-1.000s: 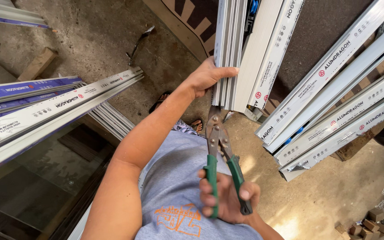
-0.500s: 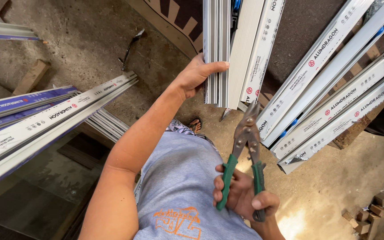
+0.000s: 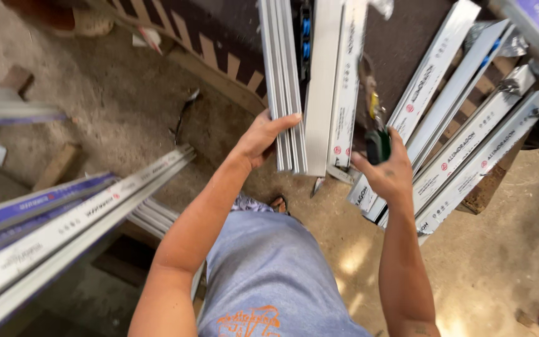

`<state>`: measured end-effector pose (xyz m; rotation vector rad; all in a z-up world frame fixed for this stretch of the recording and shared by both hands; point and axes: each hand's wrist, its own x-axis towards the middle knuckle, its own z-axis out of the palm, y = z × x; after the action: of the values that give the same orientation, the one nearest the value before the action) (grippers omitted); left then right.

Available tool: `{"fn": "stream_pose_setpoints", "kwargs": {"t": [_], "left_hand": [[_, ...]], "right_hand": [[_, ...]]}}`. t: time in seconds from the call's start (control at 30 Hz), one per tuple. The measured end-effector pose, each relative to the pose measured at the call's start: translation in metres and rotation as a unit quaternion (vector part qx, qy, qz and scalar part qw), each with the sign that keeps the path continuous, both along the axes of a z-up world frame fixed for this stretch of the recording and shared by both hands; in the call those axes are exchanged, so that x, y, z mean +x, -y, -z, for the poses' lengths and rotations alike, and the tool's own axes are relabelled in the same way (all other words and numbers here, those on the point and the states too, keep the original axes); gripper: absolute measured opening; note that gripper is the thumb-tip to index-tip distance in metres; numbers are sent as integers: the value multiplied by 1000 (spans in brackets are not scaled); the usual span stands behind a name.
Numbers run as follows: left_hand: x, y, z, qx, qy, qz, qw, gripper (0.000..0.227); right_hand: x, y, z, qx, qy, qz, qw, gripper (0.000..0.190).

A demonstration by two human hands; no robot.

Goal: The person uses tin snips to cut a stack of aluminum profiles on a workbench. They then insert a blue plastic strip into the cut profiles and stack them with other profiles.

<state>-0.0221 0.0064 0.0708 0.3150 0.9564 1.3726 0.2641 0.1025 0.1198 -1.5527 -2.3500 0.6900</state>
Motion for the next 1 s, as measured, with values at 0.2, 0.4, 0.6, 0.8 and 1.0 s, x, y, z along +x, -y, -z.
{"fn": "stream_pose_setpoints", "kwargs": {"t": [0.2,0.4,0.6,0.8,1.0], "left_hand": [[-4,5,-11,-22,2,-7,1000,63],[-4,1,-27,-34,-7,-29,999,71],[4,18,-53,-66,-57,-6,996,84],[-9,24,-91,38,-135,51,989,91],[-61,51,-158,293,-627,-64,719,88]], "right_hand": [[-51,-71,29,-13,198,122,972,111],[-58,-28,0,21,-192,-232,953,103],[-87,17,-29,199,-199,-453,846,81],[-130,1,-78,200,-337,-497,774,67],[-152,-25,-124,158,-414,-474,761,71]]}}
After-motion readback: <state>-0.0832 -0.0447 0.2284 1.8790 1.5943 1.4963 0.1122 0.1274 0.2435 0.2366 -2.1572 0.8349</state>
